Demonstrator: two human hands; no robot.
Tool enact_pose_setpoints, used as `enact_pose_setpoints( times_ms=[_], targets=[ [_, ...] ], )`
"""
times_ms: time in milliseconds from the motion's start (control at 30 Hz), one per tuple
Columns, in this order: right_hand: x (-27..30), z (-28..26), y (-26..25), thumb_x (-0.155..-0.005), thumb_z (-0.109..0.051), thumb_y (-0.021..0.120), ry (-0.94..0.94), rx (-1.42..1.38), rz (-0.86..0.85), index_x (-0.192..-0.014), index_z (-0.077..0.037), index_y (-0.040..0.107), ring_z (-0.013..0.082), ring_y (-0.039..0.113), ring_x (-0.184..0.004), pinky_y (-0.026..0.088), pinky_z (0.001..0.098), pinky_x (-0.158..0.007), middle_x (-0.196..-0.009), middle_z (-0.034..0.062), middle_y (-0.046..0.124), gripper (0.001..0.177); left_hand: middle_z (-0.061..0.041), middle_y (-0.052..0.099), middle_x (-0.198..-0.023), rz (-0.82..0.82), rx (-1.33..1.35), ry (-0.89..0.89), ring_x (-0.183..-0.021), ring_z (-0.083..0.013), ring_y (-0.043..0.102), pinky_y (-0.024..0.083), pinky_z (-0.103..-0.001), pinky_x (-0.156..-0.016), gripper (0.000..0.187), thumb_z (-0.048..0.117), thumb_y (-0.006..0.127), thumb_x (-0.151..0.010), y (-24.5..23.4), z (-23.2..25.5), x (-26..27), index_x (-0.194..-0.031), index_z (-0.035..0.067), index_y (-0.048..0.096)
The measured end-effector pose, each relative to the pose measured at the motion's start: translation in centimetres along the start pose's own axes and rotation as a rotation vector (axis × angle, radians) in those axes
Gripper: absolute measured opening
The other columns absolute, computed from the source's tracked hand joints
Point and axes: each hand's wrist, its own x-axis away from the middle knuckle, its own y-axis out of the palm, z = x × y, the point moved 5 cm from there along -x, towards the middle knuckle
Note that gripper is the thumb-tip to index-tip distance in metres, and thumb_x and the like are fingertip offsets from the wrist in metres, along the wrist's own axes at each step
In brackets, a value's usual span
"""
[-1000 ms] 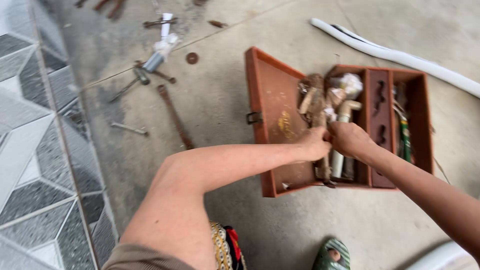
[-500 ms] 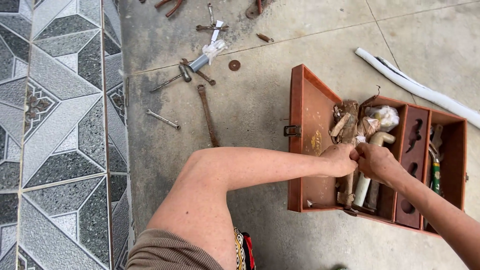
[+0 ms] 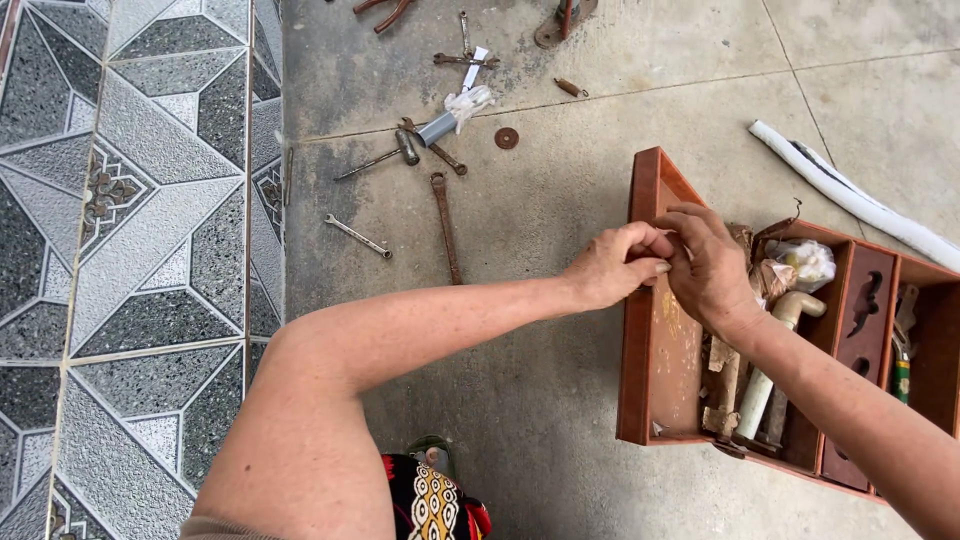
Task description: Organizing various mechanical tools into a wooden toolbox while sitting on the floor.
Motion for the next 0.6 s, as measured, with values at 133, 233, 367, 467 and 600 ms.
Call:
enact_pose_setpoints(
  times_ms=[133, 233, 367, 467, 600],
  targets=[
    [-2.1, -2.6, 2.5, -0.080, 0.004, 0.069, -0.205, 0.001, -0.033, -0.132, -0.003, 0.062, 0.0404, 0.063, -0.125, 0.057, 0.0433, -0.098, -0.146, 0.0208, 0.055, 0.052, -0.006, 0.074, -0.095, -0.025, 0.040, -0.023, -0.088, -0.0139, 0.072, 0.062, -0.032, -0.081, 0.017, 0.013, 0.071, -0.095, -3.9, -0.4, 1.5, -0.107, 0.001, 0.066],
    [-3.4, -3.1, 5.1, -0.082, 0.003, 0.069, -0.260, -0.021, -0.153, -0.136, -0.001, 0.057, 0.0399, 0.060, -0.127, 0.057, 0.0427, -0.097, -0.152, 0.0221, 0.050, 0.055, -0.006, 0.076, -0.095, -0.030, -0.142, -0.006, -0.089, -0.0160, 0.073, 0.061, -0.034, -0.084, 0.015, 0.016, 0.072, -0.094, -6.5, -1.3, 2.2, -0.103, 0.004, 0.069],
    [-5.8, -4.4, 7.8, -0.085, 0.006, 0.064, -0.345, -0.042, -0.221, -0.143, 0.001, 0.051, 0.0426, 0.059, -0.130, 0.057, 0.0433, -0.099, -0.158, 0.0242, 0.043, 0.060, -0.008, 0.074, -0.101, 0.051, -0.306, 0.153, -0.095, -0.0219, 0.074, 0.059, -0.037, -0.087, 0.018, 0.019, 0.075, -0.091, -10.3, -2.3, 2.5, -0.101, 0.005, 0.068],
    [-7.2, -4.5, 10.3, -0.086, 0.006, 0.062, -0.335, -0.041, -0.279, -0.148, 0.001, 0.046, 0.0443, 0.059, -0.128, 0.057, 0.0445, -0.098, -0.161, 0.0255, 0.037, 0.064, -0.009, 0.071, -0.101, 0.112, -0.380, 0.193, -0.096, -0.0243, 0.073, 0.059, -0.039, -0.086, 0.021, 0.021, 0.075, -0.092, -12.8, -3.8, 2.2, -0.104, 0.006, 0.067],
    [-8.7, -4.3, 13.3, -0.087, 0.003, 0.060, -0.230, 0.042, -0.422, -0.154, -0.003, 0.035, 0.0453, 0.059, -0.124, 0.057, 0.0467, -0.093, -0.165, 0.0254, 0.028, 0.072, -0.009, 0.068, -0.101, 0.196, -0.510, 0.235, -0.098, -0.0275, 0.070, 0.057, -0.041, -0.085, 0.020, 0.022, 0.075, -0.095, -15.5, -5.9, 1.7, -0.105, 0.007, 0.067]
  ],
)
